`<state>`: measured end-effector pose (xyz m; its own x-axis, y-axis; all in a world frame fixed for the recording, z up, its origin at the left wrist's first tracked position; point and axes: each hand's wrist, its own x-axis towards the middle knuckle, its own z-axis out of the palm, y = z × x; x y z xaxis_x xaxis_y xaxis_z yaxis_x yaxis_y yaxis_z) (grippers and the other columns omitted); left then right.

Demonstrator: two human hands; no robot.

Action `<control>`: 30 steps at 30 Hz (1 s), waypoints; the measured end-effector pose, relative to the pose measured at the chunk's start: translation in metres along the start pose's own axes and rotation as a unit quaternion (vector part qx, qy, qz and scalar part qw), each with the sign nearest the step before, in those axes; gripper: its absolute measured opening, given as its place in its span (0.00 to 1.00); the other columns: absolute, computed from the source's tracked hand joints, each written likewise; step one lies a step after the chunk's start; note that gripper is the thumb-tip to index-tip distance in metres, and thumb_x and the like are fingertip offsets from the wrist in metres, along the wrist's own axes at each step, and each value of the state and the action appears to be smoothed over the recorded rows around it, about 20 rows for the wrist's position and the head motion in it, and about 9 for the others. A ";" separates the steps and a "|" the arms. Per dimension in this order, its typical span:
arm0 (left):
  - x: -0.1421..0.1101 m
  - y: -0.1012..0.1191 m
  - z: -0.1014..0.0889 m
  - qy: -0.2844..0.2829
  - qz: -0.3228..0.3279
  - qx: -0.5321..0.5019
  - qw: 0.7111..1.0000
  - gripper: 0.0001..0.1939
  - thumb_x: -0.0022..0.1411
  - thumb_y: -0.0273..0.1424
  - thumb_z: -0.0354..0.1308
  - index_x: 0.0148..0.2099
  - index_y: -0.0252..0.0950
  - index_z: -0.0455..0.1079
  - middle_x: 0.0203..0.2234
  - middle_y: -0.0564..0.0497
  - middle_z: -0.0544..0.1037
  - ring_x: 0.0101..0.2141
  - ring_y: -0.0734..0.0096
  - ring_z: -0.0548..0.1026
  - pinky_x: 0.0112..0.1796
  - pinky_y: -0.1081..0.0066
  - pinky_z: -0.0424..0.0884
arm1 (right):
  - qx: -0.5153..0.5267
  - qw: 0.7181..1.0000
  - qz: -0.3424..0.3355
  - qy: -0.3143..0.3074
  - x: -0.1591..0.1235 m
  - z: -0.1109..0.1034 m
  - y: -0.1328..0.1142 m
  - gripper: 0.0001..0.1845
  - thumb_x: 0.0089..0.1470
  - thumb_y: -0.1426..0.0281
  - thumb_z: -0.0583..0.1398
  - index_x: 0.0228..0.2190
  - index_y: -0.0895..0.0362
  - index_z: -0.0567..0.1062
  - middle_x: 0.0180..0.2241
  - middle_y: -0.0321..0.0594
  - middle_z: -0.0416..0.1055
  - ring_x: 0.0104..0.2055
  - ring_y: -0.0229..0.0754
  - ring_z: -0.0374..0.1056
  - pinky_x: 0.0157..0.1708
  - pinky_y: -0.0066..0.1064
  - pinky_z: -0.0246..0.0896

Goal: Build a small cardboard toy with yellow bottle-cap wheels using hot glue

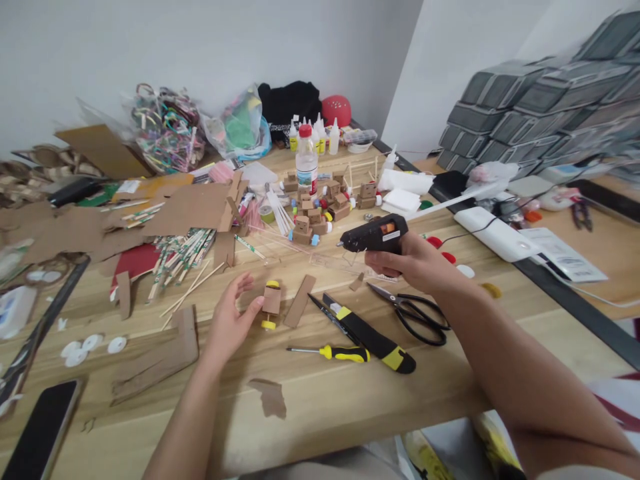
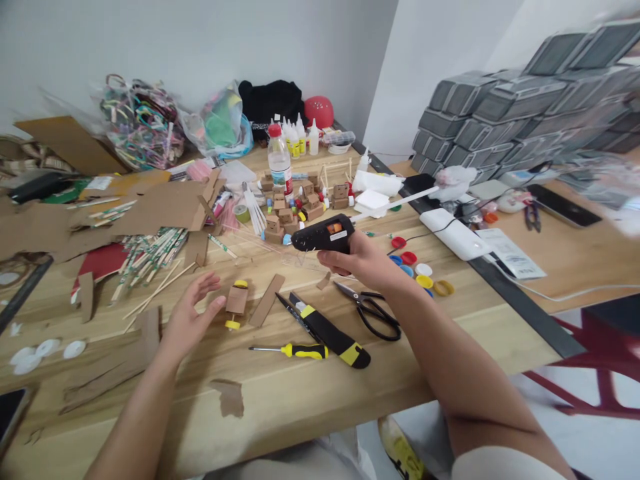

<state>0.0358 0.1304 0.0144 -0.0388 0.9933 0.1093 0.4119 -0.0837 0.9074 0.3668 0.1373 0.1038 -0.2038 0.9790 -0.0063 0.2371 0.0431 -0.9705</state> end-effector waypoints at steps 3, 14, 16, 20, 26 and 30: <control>0.001 -0.003 -0.002 0.001 0.001 0.008 1.000 0.34 0.55 0.53 0.65 0.58 0.39 0.71 0.52 0.38 0.82 0.51 0.52 0.82 0.57 0.50 0.75 | -0.005 1.000 0.000 -0.001 -0.001 -0.001 0.000 0.23 0.46 0.52 0.69 0.19 0.51 0.66 0.16 0.29 0.58 0.19 0.33 0.51 0.20 0.31 0.46; -0.004 0.070 0.028 -0.071 0.034 -0.103 0.992 0.23 0.58 0.47 0.66 0.50 0.39 0.79 0.46 0.42 0.86 0.49 0.55 0.82 0.55 0.58 0.75 | -0.122 0.987 -0.076 -0.070 -0.005 0.013 0.005 0.15 0.53 0.59 0.66 0.40 0.53 0.74 0.36 0.40 0.78 0.37 0.47 0.75 0.38 0.38 0.73; -0.001 0.090 0.042 -0.126 0.060 -0.079 0.987 0.22 0.57 0.43 0.68 0.51 0.41 0.81 0.49 0.43 0.86 0.52 0.52 0.81 0.57 0.56 0.74 | -0.154 0.979 -0.101 -0.083 -0.007 0.015 0.007 0.15 0.55 0.61 0.65 0.43 0.53 0.75 0.40 0.42 0.79 0.41 0.49 0.77 0.43 0.40 0.74; 0.009 0.106 0.065 -0.179 0.065 0.017 0.982 0.15 0.51 0.33 0.74 0.43 0.44 0.84 0.44 0.46 0.87 0.50 0.46 0.81 0.58 0.50 0.71 | -0.197 0.967 -0.117 -0.109 -0.009 0.013 0.012 0.15 0.59 0.62 0.63 0.46 0.54 0.76 0.46 0.45 0.80 0.47 0.52 0.78 0.49 0.43 0.75; 0.014 0.104 0.075 -0.205 0.050 0.056 0.976 0.14 0.52 0.30 0.73 0.43 0.43 0.84 0.41 0.46 0.87 0.48 0.47 0.82 0.57 0.49 0.72 | -0.215 0.964 -0.100 -0.124 -0.013 0.008 0.022 0.24 0.62 0.63 0.61 0.57 0.54 0.72 0.50 0.46 0.81 0.54 0.56 0.78 0.53 0.46 0.74; 0.011 0.106 0.075 -0.216 0.071 0.039 0.973 0.27 0.53 0.27 0.72 0.57 0.45 0.79 0.49 0.48 0.86 0.54 0.51 0.80 0.61 0.51 0.69 | -0.224 0.959 -0.101 -0.141 -0.014 0.009 0.028 0.28 0.61 0.64 0.61 0.61 0.55 0.71 0.60 0.51 0.76 0.62 0.57 0.73 0.61 0.50 0.69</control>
<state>0.1477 0.1383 0.0812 0.4033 0.9144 0.0351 0.4531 -0.2329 0.8605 0.3673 0.1227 0.0748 -0.5226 0.8514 0.0449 0.5371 0.3697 -0.7582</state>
